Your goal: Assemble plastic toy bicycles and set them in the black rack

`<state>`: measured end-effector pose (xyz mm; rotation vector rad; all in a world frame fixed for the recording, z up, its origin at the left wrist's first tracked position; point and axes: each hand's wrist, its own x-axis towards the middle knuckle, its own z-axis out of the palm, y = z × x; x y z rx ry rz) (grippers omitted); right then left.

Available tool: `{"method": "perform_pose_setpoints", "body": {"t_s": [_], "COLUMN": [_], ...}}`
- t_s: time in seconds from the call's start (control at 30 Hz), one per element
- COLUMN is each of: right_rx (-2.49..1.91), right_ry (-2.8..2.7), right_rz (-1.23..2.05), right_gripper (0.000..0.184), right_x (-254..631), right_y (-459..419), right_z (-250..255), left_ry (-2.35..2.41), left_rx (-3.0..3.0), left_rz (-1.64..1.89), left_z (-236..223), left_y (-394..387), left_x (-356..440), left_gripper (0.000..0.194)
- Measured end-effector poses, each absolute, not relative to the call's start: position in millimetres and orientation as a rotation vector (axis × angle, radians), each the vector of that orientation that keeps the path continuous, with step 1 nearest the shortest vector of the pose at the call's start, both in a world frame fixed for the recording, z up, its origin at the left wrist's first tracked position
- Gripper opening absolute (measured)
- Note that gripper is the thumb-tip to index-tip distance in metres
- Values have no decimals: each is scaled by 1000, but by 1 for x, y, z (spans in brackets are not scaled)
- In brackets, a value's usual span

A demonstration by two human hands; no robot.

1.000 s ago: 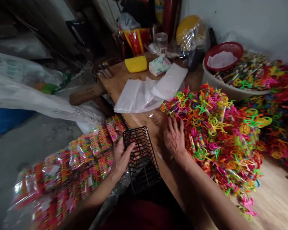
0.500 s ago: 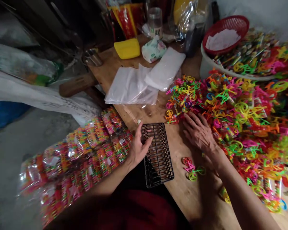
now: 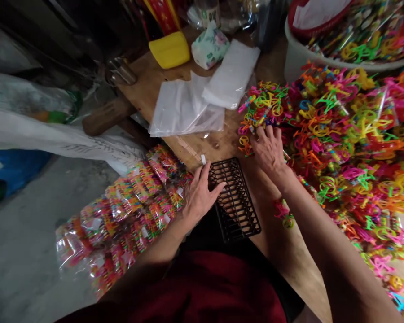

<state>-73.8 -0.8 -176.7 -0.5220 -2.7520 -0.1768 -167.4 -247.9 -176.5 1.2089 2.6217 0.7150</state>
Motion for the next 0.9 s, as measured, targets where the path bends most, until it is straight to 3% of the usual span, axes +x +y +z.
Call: {"method": "perform_pose_setpoints", "body": {"t_s": [0.17,0.27,0.4,0.57,0.7,0.9], "right_rx": [-453,-455,-629,-1093,-1252,-1249], "right_ry": [-2784,-2759,-2575,-2337,-2247,-2215], "right_rz": [-190,-122,344,813,827,802], "right_gripper": [31,29,25,27,26,21], "right_x": [-72,-62,-29,13,24,28], "right_y": [0,-26,-88,-138,-133,-130], "right_z": [-164,-138,-127,-158,-173,-173], "left_ry": [2731,2767,2707,2650,2597,2296], "left_rx": [1288,1314,1396,1466,1553,1787], "left_rz": [672,715,689,643,750,1077], "left_z": [-186,-187,-187,-188,-192,-204], "left_y": [-246,-240,-229,-215,-217,-231], "left_x": [-165,-162,-157,-141,-136,-158], "left_gripper": [51,50,50,52,47,18]}}
